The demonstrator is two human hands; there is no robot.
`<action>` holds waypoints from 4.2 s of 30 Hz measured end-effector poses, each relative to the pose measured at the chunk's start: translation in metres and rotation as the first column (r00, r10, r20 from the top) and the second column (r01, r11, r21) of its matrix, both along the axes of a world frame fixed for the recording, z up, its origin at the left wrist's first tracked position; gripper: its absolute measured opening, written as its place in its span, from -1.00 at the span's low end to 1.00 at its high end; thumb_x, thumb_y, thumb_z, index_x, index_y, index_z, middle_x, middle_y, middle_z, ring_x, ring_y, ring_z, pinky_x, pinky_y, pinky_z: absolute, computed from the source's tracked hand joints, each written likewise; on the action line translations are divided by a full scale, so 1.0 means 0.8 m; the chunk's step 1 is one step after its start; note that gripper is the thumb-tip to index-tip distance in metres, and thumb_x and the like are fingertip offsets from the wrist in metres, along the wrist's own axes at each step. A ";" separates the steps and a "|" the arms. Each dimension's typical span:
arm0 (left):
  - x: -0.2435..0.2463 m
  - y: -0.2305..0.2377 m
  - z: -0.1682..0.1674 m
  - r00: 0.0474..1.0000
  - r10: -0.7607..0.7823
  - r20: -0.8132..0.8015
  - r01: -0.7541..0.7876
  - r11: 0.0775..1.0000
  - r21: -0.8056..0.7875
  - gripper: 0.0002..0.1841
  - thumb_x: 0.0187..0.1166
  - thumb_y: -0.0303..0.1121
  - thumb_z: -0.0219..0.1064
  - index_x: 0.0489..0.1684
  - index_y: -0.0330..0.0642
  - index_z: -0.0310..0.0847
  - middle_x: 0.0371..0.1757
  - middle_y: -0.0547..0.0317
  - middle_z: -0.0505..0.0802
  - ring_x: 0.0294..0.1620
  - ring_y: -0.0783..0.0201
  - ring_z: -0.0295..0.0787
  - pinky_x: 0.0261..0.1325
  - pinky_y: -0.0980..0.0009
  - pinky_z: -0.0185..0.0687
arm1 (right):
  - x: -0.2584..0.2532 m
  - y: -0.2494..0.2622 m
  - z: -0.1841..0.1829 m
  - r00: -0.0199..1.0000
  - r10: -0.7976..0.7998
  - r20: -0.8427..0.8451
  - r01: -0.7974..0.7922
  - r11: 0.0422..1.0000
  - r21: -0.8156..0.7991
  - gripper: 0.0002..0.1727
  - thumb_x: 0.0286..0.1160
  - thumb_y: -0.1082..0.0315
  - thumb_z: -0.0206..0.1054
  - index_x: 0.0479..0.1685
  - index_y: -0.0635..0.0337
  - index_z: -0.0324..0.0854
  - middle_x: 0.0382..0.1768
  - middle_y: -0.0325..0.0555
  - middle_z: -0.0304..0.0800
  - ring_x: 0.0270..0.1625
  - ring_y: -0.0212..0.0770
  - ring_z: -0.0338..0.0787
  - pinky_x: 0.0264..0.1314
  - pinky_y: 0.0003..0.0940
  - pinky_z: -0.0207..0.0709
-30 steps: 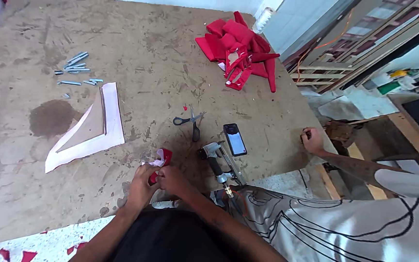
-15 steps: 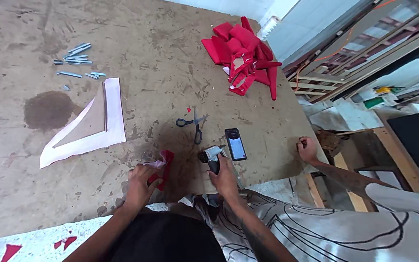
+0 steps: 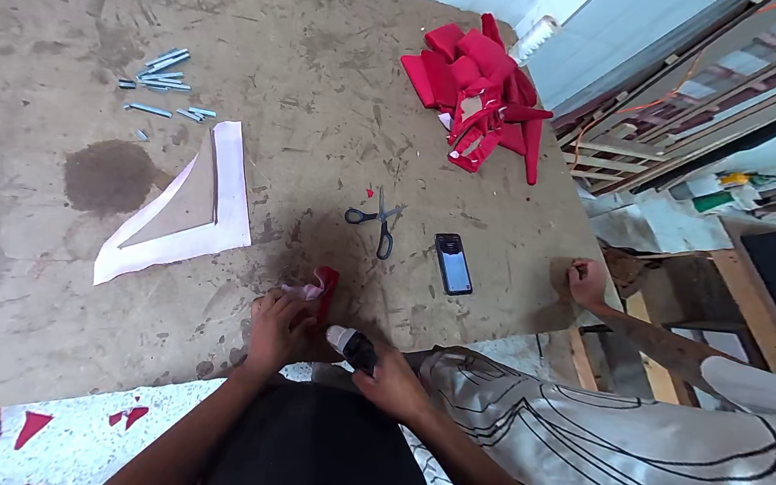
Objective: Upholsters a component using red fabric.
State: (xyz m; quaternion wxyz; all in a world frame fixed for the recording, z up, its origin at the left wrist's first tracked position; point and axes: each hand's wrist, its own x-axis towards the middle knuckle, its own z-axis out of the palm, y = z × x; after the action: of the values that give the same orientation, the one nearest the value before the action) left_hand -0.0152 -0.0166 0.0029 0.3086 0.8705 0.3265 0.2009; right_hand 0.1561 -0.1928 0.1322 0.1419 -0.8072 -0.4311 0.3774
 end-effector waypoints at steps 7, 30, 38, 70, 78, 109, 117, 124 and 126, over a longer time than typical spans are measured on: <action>0.000 -0.001 0.000 1.000 0.004 0.000 -0.004 1.000 0.013 -0.69 0.53 0.24 0.34 -0.02 0.40 0.83 0.09 0.64 0.83 0.39 0.37 0.57 0.48 0.07 0.37 | 0.000 0.011 0.001 0.998 0.056 -0.032 -0.056 0.998 -0.004 -0.64 0.37 0.09 0.36 0.13 -0.06 0.73 -0.03 -0.27 0.87 0.09 -0.37 0.82 0.22 -0.18 0.70; -0.024 0.020 0.004 0.980 -0.188 0.064 0.194 0.975 -0.111 -0.40 0.33 0.34 0.45 0.37 0.42 0.68 0.36 0.56 0.77 0.53 0.35 0.54 0.61 -0.03 0.39 | 0.081 -0.002 0.008 0.919 -0.310 0.242 0.320 0.947 -0.004 -0.17 0.36 0.16 0.42 0.75 0.12 0.30 0.60 0.16 0.37 0.27 0.02 0.77 0.22 -0.08 0.75; -0.028 0.046 0.033 0.920 -0.365 0.140 0.369 0.929 -0.004 -0.85 0.62 -0.01 0.37 -0.17 0.30 0.85 0.40 0.54 0.76 0.60 0.29 0.50 0.64 -0.02 0.39 | 0.064 0.005 -0.029 0.992 -0.128 0.023 0.113 0.936 0.333 -0.44 0.35 0.26 0.47 0.45 -0.09 0.68 0.57 -0.17 0.54 0.66 -0.14 0.44 0.69 -0.12 0.38; 0.142 -0.005 0.290 0.720 0.133 0.682 0.186 0.908 -0.374 -0.64 0.63 -0.55 0.27 0.37 -0.40 0.51 -0.07 -0.04 0.90 -0.18 0.15 0.87 -0.21 0.35 0.83 | 0.054 0.071 0.126 0.765 -0.198 -0.612 0.640 0.340 0.690 -0.39 0.61 0.05 0.40 0.44 0.31 0.42 0.16 0.05 0.73 0.05 -0.12 0.84 0.03 -0.22 0.86; 0.146 -0.014 0.278 0.807 0.065 0.586 0.061 0.979 -0.193 -0.65 0.82 -0.19 0.07 -0.09 -0.17 0.78 -0.18 0.24 0.81 -0.22 0.37 0.77 -0.17 0.43 0.78 | 0.043 0.071 0.132 0.822 -0.257 -0.508 0.570 0.394 0.721 -0.37 0.57 -0.04 0.42 0.40 0.27 0.48 0.14 -0.05 0.75 0.04 -0.21 0.84 -0.02 -0.28 0.86; 0.167 0.006 0.148 0.946 0.210 0.248 -0.119 0.934 -0.337 -0.48 0.72 -0.06 0.10 -0.79 0.04 0.60 -0.69 0.40 0.66 -0.64 0.40 0.58 -0.51 0.25 0.55 | 0.012 0.121 0.068 0.459 -0.354 -0.815 0.802 0.559 0.209 -0.20 0.84 -0.21 -0.31 0.69 0.27 0.31 0.64 0.05 0.44 0.67 -0.27 0.41 0.74 -0.24 0.27; 0.135 0.054 0.003 0.995 0.056 -0.086 -0.046 0.992 0.115 -0.35 0.80 0.07 -0.10 -0.67 -0.05 0.73 -0.33 0.25 0.91 -0.07 0.24 0.86 0.18 0.07 0.65 | -0.002 0.133 -0.030 0.248 -0.490 -0.836 0.816 0.571 -0.093 -0.17 0.79 -0.29 -0.18 0.81 0.15 0.18 0.71 0.15 0.34 0.68 0.03 0.45 0.65 0.09 0.43; 0.137 0.059 -0.009 0.997 0.010 -0.076 0.010 0.969 0.246 -0.38 0.79 -0.02 -0.08 -0.76 -0.06 0.63 -0.45 0.25 0.88 -0.22 0.25 0.87 -0.02 0.14 0.70 | 0.055 0.055 -0.053 0.694 -0.535 -0.482 0.698 0.663 0.270 -0.51 0.73 0.05 0.19 0.42 0.20 0.61 0.20 -0.14 0.85 0.23 -0.25 0.85 0.28 -0.18 0.77; 0.139 0.058 -0.010 0.997 0.011 -0.071 0.008 0.968 0.250 -0.40 0.79 -0.03 -0.05 -0.77 -0.06 0.61 -0.47 0.25 0.87 -0.23 0.26 0.86 -0.03 0.16 0.71 | 0.090 0.017 -0.054 0.820 -0.567 -0.080 0.548 0.736 0.398 -0.49 0.59 -0.01 0.32 0.37 0.12 0.66 0.23 -0.14 0.79 0.31 -0.23 0.76 0.37 -0.17 0.69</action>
State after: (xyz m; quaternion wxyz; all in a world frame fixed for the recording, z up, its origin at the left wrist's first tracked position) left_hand 0.0962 0.0297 -0.0050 0.1842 0.9090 0.3101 0.2091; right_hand 0.2285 -0.1790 0.0894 0.4018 -0.8602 -0.2411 0.2012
